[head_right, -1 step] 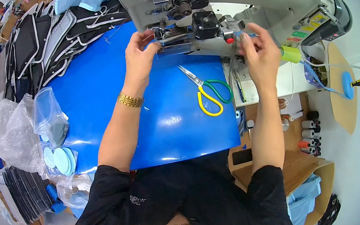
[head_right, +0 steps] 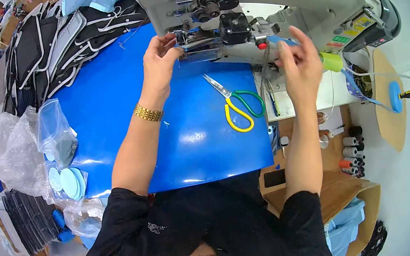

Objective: Assembling and sewing light blue mesh pouches or bags using an industrial sewing machine.

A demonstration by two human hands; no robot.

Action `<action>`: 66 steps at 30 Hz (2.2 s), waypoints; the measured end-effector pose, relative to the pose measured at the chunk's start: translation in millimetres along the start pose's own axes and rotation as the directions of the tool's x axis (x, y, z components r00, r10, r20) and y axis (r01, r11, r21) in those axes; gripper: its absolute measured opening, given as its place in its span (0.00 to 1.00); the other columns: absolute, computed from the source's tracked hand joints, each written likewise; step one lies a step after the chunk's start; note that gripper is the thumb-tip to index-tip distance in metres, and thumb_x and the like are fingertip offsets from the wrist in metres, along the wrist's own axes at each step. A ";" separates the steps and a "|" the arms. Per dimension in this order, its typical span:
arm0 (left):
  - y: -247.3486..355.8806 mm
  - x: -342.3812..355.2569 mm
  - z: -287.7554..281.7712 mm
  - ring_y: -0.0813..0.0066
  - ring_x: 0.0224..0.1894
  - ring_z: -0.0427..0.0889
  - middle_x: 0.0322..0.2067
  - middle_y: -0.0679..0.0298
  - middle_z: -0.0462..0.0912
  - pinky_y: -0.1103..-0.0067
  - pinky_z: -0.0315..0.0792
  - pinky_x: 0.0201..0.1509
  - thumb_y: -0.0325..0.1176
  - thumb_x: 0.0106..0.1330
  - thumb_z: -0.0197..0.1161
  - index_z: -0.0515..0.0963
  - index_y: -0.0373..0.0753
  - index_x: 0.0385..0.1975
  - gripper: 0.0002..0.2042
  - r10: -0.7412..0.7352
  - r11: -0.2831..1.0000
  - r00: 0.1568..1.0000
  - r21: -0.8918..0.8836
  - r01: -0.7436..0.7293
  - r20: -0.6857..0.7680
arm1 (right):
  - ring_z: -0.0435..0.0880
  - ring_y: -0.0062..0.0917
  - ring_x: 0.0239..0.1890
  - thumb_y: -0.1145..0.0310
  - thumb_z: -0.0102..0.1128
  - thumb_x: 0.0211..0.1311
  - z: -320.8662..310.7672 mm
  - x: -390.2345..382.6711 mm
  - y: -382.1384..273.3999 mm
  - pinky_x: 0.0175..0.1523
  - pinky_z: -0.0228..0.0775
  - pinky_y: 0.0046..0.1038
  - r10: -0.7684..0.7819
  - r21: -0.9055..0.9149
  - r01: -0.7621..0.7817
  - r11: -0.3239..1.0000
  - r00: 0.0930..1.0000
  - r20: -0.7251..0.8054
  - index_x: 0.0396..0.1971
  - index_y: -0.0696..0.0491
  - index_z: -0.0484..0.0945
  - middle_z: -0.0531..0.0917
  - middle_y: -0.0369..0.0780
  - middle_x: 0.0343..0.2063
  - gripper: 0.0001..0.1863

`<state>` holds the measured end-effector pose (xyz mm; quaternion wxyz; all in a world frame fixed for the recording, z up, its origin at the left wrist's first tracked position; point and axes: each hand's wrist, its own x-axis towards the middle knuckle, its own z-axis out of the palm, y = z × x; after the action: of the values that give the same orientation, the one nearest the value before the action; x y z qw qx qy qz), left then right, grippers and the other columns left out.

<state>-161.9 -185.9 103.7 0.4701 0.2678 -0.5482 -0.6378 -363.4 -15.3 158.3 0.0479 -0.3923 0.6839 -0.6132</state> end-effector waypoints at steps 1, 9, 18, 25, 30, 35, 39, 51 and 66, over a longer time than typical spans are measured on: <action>-3.7 -0.7 0.4 0.73 0.51 0.76 0.45 0.60 0.79 0.78 0.71 0.53 0.24 0.56 0.63 0.74 0.32 0.48 0.18 -0.025 1.000 0.999 0.004 0.025 -0.033 | 0.79 0.14 0.25 0.73 0.60 0.64 -6.7 -12.9 -3.7 0.34 0.72 0.16 -0.049 -0.008 0.048 0.999 0.999 -0.016 0.57 0.59 0.70 0.82 0.36 0.23 0.22; -33.5 -11.7 -6.8 0.71 0.58 0.72 0.57 0.58 0.72 0.75 0.73 0.58 0.28 0.62 0.67 0.68 0.33 0.58 0.25 0.157 0.987 0.985 -0.026 -0.156 0.074 | 0.79 0.17 0.26 0.78 0.57 0.63 9.9 -149.8 29.5 0.33 0.73 0.20 0.118 -0.072 -0.104 0.992 0.969 0.216 0.55 0.63 0.70 0.80 0.36 0.23 0.20; -41.7 -7.9 -4.7 0.73 0.57 0.72 0.56 0.58 0.72 0.74 0.73 0.56 0.29 0.62 0.68 0.70 0.34 0.55 0.22 0.187 0.981 0.982 -0.049 -0.185 0.037 | 0.79 0.15 0.24 0.76 0.61 0.62 21.7 -192.3 56.5 0.31 0.72 0.17 0.215 -0.168 -0.188 0.968 0.962 0.166 0.52 0.61 0.74 0.83 0.37 0.24 0.18; -38.4 -7.3 1.5 0.76 0.53 0.73 0.52 0.60 0.74 0.77 0.71 0.53 0.28 0.61 0.67 0.70 0.34 0.53 0.21 0.160 0.979 0.987 -0.128 -0.159 0.000 | 0.79 0.17 0.26 0.74 0.60 0.63 21.5 -190.3 54.9 0.33 0.71 0.18 0.238 -0.182 -0.198 0.963 0.943 0.234 0.53 0.63 0.72 0.81 0.37 0.23 0.19; -32.6 -5.7 4.2 0.77 0.50 0.74 0.48 0.62 0.76 0.78 0.70 0.52 0.27 0.58 0.68 0.72 0.35 0.51 0.20 0.063 0.975 0.997 -0.210 -0.071 -0.046 | 0.78 0.15 0.25 0.75 0.59 0.63 21.2 -191.1 56.5 0.33 0.71 0.17 0.271 -0.191 -0.233 0.954 0.940 0.207 0.53 0.63 0.72 0.81 0.37 0.23 0.19; -21.7 -1.7 -2.2 0.75 0.53 0.72 0.48 0.61 0.76 0.78 0.68 0.57 0.26 0.57 0.68 0.72 0.35 0.50 0.21 -0.047 0.955 0.997 -0.289 0.062 0.058 | 0.78 0.15 0.25 0.76 0.60 0.63 21.6 -190.2 54.5 0.33 0.70 0.16 0.226 -0.174 -0.187 0.967 0.945 0.236 0.53 0.62 0.73 0.80 0.36 0.23 0.18; -19.7 -3.2 -8.6 0.74 0.56 0.70 0.50 0.61 0.76 0.78 0.66 0.60 0.27 0.57 0.68 0.73 0.34 0.51 0.21 -0.049 0.943 0.990 -0.322 0.089 0.132 | 0.78 0.14 0.25 0.76 0.59 0.62 20.3 -190.4 55.3 0.32 0.70 0.16 0.247 -0.171 -0.213 0.962 0.944 0.217 0.52 0.61 0.73 0.80 0.35 0.23 0.18; -33.2 -34.4 -8.7 0.56 0.52 0.75 0.50 0.51 0.75 0.67 0.69 0.58 0.41 0.52 0.71 0.72 0.33 0.51 0.29 0.147 0.951 0.981 0.292 -0.104 -0.129 | 0.75 0.14 0.28 0.73 0.54 0.69 17.8 -204.4 74.0 0.36 0.69 0.16 0.181 -0.004 -0.185 0.983 0.956 0.229 0.59 0.61 0.69 0.77 0.33 0.24 0.20; -70.8 -214.5 -53.8 0.55 0.59 0.72 0.52 0.60 0.79 0.60 0.62 0.64 0.34 0.54 0.68 0.80 0.45 0.40 0.13 0.207 0.589 0.900 0.685 -0.428 0.384 | 0.82 0.20 0.35 0.70 0.61 0.64 4.9 -214.7 53.3 0.41 0.75 0.23 0.095 -0.137 -0.085 0.987 0.993 0.067 0.52 0.58 0.76 0.83 0.39 0.35 0.18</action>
<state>-48.6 -21.4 -14.6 0.3449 0.2480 -0.8592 -0.2850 -238.6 105.4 21.1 0.0743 -0.3857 0.7383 -0.5482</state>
